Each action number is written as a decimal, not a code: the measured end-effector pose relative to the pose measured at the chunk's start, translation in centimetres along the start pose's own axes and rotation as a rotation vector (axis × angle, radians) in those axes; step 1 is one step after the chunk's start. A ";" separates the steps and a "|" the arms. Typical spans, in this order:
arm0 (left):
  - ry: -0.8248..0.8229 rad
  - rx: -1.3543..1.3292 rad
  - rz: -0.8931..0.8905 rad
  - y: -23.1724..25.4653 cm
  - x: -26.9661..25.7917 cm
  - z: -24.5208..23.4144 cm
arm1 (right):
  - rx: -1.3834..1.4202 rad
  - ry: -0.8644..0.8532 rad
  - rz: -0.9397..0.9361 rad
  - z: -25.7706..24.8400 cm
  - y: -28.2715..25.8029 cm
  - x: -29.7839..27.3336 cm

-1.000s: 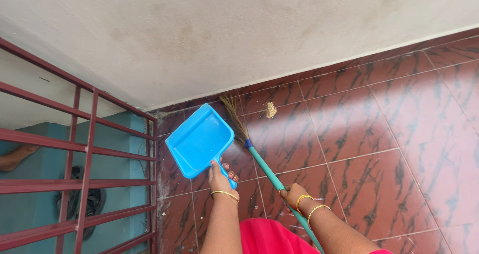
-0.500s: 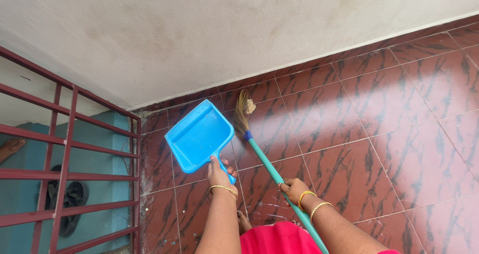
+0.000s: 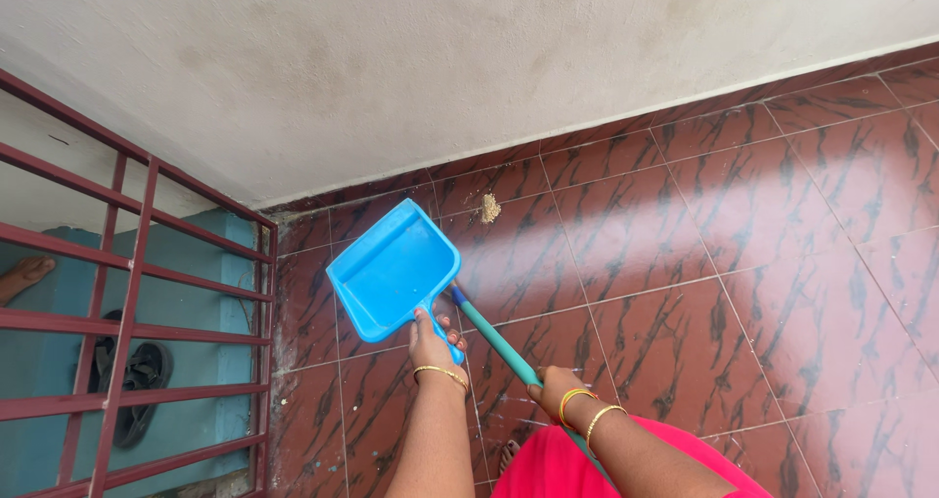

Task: The person uses a broom to sweep debris into a blue dustpan on a tiled floor.

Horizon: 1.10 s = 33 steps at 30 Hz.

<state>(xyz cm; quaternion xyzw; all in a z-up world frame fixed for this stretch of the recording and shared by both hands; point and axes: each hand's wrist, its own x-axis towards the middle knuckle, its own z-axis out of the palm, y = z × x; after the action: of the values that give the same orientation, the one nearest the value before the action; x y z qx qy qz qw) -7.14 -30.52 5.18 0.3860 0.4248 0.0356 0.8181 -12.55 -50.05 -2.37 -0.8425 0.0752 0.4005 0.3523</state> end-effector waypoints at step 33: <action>-0.022 0.034 -0.012 2.0 0.3 -0.1 | 0.065 0.092 0.207 -2.6 1.4 -0.2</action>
<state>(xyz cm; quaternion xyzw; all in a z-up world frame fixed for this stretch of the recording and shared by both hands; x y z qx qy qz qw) -6.49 -29.02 6.28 0.3977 0.4185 0.0191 0.8163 -11.65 -52.77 -1.88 -0.8359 0.1906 0.3931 0.3323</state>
